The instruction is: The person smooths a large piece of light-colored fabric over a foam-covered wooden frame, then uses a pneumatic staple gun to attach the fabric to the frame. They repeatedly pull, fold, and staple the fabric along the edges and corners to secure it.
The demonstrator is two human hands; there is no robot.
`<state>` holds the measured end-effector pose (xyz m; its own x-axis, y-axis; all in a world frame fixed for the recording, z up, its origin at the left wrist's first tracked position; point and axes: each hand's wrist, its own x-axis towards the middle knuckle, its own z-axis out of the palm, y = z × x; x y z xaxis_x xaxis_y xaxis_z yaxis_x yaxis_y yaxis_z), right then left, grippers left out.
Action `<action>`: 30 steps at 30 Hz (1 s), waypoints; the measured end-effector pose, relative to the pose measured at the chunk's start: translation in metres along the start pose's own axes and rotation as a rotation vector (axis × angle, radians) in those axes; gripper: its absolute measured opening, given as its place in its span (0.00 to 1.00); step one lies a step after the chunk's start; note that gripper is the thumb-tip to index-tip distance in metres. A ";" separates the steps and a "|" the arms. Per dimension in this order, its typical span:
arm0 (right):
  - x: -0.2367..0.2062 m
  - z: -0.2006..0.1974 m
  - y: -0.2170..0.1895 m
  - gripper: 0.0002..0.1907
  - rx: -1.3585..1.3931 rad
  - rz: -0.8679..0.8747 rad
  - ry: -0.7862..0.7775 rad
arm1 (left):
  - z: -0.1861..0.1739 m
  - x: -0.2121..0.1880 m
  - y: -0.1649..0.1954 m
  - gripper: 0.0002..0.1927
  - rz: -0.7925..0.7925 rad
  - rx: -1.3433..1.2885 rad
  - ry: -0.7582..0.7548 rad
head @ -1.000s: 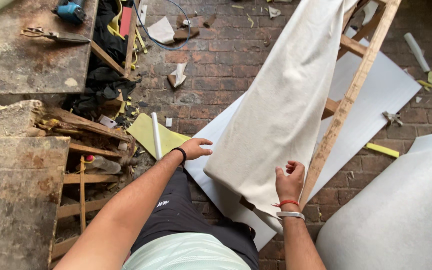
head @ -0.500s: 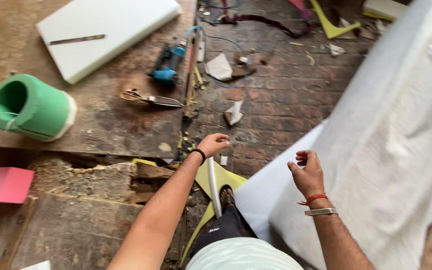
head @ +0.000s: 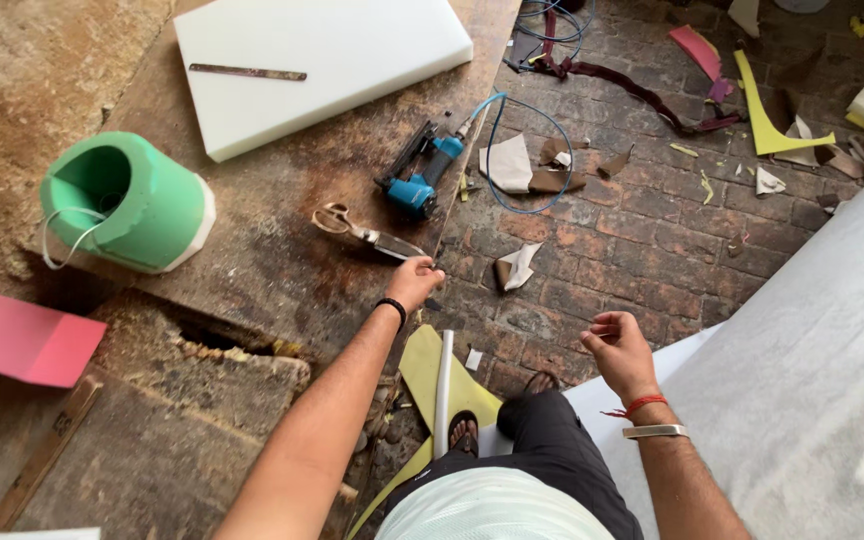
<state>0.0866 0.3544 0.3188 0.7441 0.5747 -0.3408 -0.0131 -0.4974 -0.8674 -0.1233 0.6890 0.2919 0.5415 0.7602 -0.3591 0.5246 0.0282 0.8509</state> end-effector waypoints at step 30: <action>0.344 -0.269 -0.102 0.26 0.006 -0.268 0.104 | 0.309 0.273 0.336 0.26 0.146 1.010 -0.508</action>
<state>0.5238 0.4284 0.3878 0.7860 0.6153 -0.0598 0.1898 -0.3323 -0.9239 0.4032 0.7056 0.3612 0.7238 0.3561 -0.5911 0.5993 -0.7490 0.2825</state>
